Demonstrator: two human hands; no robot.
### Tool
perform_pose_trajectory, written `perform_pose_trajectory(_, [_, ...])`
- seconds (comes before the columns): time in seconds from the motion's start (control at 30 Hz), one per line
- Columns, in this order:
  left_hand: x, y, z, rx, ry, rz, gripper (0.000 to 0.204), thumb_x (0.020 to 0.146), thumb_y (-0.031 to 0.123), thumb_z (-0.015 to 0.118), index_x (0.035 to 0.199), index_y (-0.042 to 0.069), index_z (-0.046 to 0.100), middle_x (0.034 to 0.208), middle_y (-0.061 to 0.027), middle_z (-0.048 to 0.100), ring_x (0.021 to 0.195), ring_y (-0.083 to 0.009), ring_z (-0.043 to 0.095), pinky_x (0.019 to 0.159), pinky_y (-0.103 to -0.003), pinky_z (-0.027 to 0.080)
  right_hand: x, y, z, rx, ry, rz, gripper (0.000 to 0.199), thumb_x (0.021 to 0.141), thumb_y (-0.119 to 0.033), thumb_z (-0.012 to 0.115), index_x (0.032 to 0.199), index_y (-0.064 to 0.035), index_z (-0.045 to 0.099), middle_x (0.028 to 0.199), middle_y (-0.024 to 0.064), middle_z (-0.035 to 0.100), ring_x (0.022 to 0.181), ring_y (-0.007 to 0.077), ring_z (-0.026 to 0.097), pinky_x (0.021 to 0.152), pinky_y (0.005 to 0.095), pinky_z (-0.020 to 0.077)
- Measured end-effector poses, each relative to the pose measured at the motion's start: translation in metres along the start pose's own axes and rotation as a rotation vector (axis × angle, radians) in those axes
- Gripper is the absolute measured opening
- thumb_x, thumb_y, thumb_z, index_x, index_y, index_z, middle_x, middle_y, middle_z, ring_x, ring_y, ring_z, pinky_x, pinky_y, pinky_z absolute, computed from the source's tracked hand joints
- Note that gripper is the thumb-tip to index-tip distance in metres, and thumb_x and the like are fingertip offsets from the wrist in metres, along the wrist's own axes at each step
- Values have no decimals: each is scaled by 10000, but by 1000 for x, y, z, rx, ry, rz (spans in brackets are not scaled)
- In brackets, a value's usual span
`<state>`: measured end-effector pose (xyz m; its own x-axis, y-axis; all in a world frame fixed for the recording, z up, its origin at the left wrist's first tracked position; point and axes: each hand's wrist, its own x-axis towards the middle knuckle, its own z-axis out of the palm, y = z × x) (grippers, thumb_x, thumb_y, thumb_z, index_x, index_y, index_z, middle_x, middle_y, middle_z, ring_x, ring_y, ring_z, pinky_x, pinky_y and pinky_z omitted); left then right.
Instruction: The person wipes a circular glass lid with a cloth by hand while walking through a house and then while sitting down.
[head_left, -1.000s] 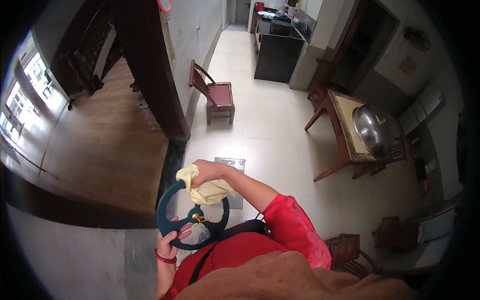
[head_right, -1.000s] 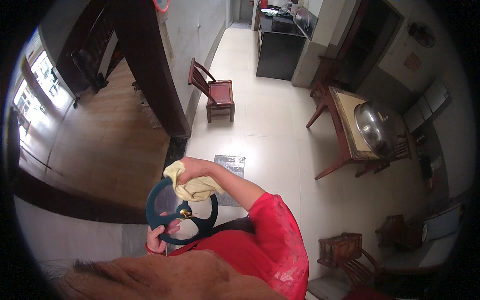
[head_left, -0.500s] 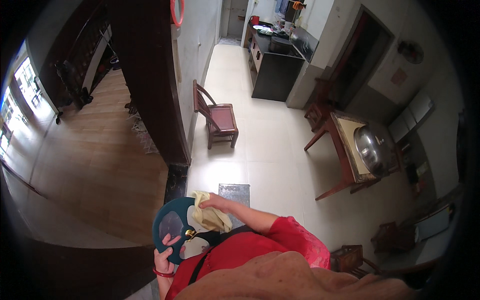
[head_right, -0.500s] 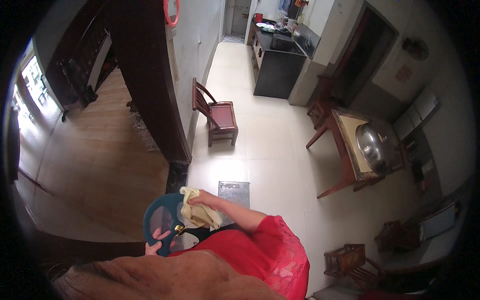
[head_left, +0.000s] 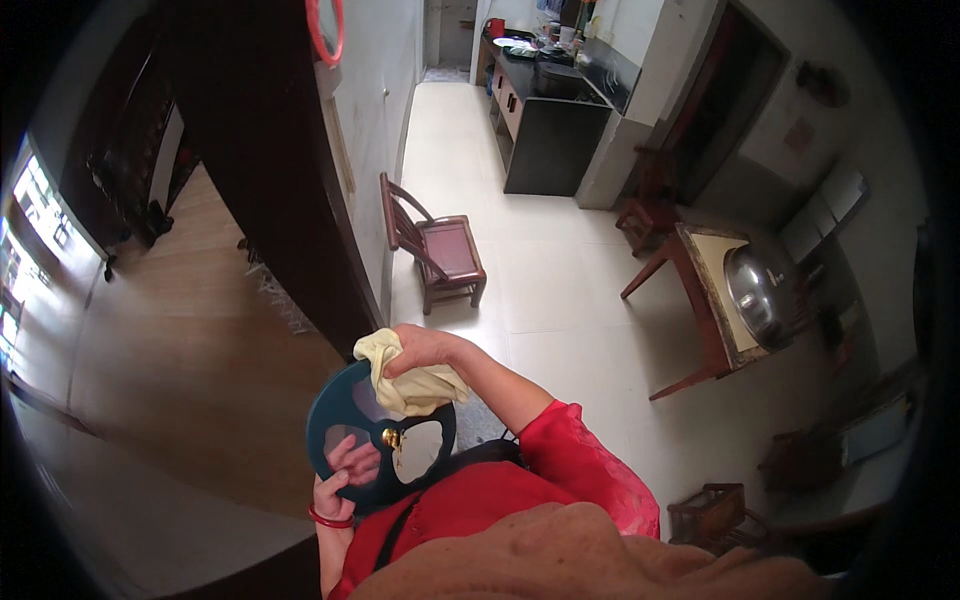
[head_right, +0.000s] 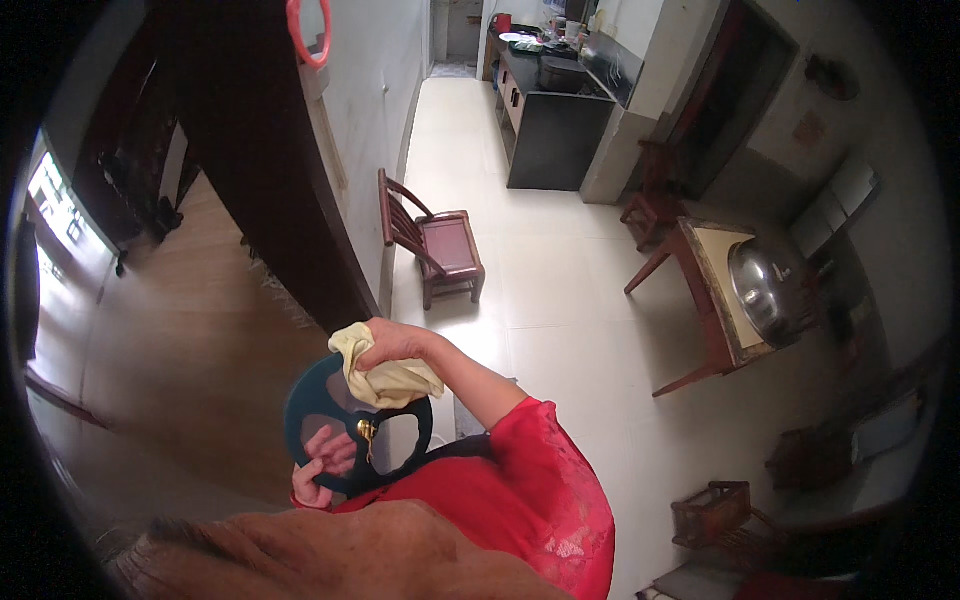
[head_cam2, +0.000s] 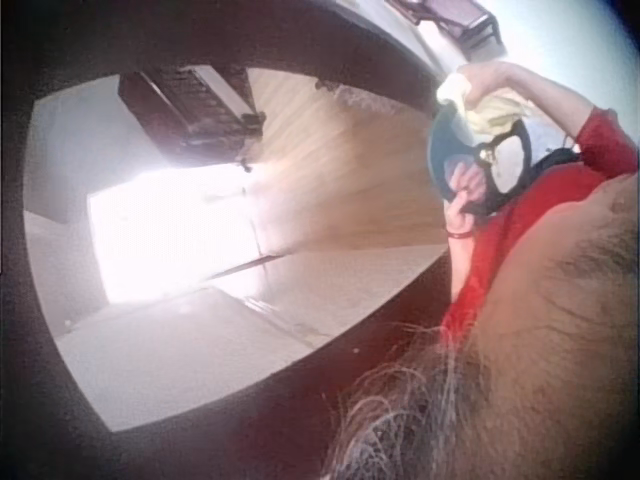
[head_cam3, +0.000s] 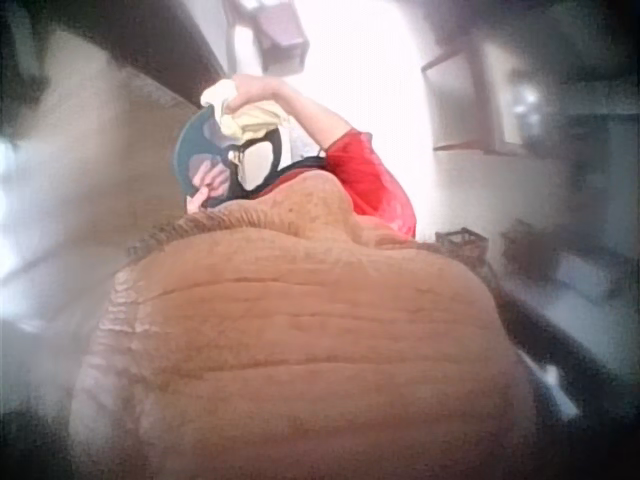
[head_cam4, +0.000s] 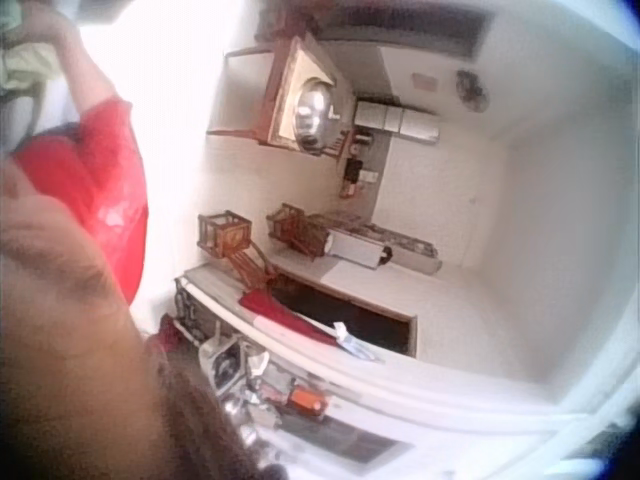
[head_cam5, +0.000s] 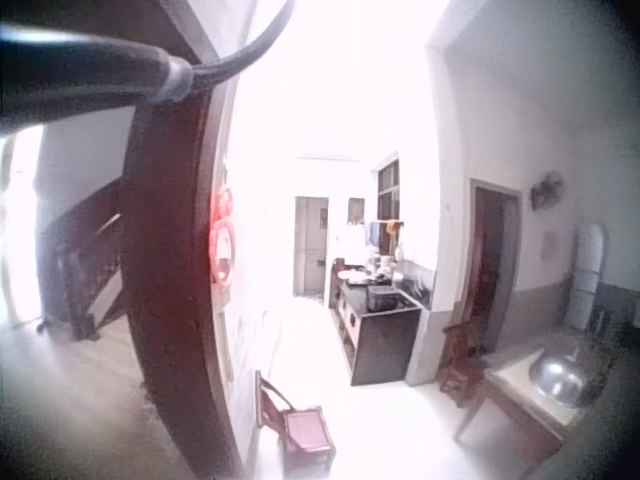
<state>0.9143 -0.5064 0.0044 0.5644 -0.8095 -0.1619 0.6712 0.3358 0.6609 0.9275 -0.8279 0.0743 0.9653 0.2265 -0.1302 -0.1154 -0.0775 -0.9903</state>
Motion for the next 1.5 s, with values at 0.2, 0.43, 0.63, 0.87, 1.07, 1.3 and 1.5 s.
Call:
perform_pose_trajectory(0.2, [46,41,-7,12,-68,-60,621,779,150,611,1364,89,414,1295,-294,469,1174,-436,490,947,-540,431,40,22,-22,68,34,-33,356,665,-96,710,1005,-43,618,924,17,641,865,119,573,815,270,457])
perform_pose_trajectory(0.43, [58,36,-59,-88,20,-11,597,822,197,602,1379,133,397,1296,-288,470,1178,-440,486,947,-553,428,35,109,2,489,413,147,365,776,-147,693,1106,-46,575,981,44,627,899,126,573,819,287,471])
perform_pose_trajectory(0.63, [114,84,-77,-23,-32,-105,626,763,59,524,1374,107,396,1324,-276,451,1207,-442,459,955,-570,418,58,129,3,582,654,19,368,847,-143,656,1181,-44,538,1058,40,605,949,128,573,835,280,480])
perform_pose_trajectory(0.87, [182,162,-86,148,-298,-292,801,641,-2,528,1410,82,317,1324,-285,440,1219,-454,440,942,-575,427,92,1,-30,-434,892,-267,396,750,-238,693,1071,-47,562,995,120,613,921,224,597,819,338,464])
perform_pose_trajectory(1.07, [211,194,-96,154,-324,-596,897,616,-13,576,1443,84,240,1357,-274,410,1233,-439,433,951,-567,414,98,-18,-2,-610,1113,-19,473,689,-379,699,921,-2,535,905,197,549,886,376,558,765,423,446])
perform_pose_trajectory(1.3, [279,190,-83,378,-727,-997,867,659,-45,560,1448,96,231,1374,-259,396,1241,-426,429,971,-561,399,88,-23,27,-886,1298,-2,423,639,-333,703,797,18,527,822,188,546,855,376,540,733,435,435])
perform_pose_trajectory(1.5, [320,169,-101,386,-1039,-1092,826,725,-55,581,1449,153,241,1397,-235,376,1256,-402,416,988,-559,385,60,-18,63,-511,1483,195,361,651,-327,669,875,-52,603,859,155,626,839,318,597,740,396,473])
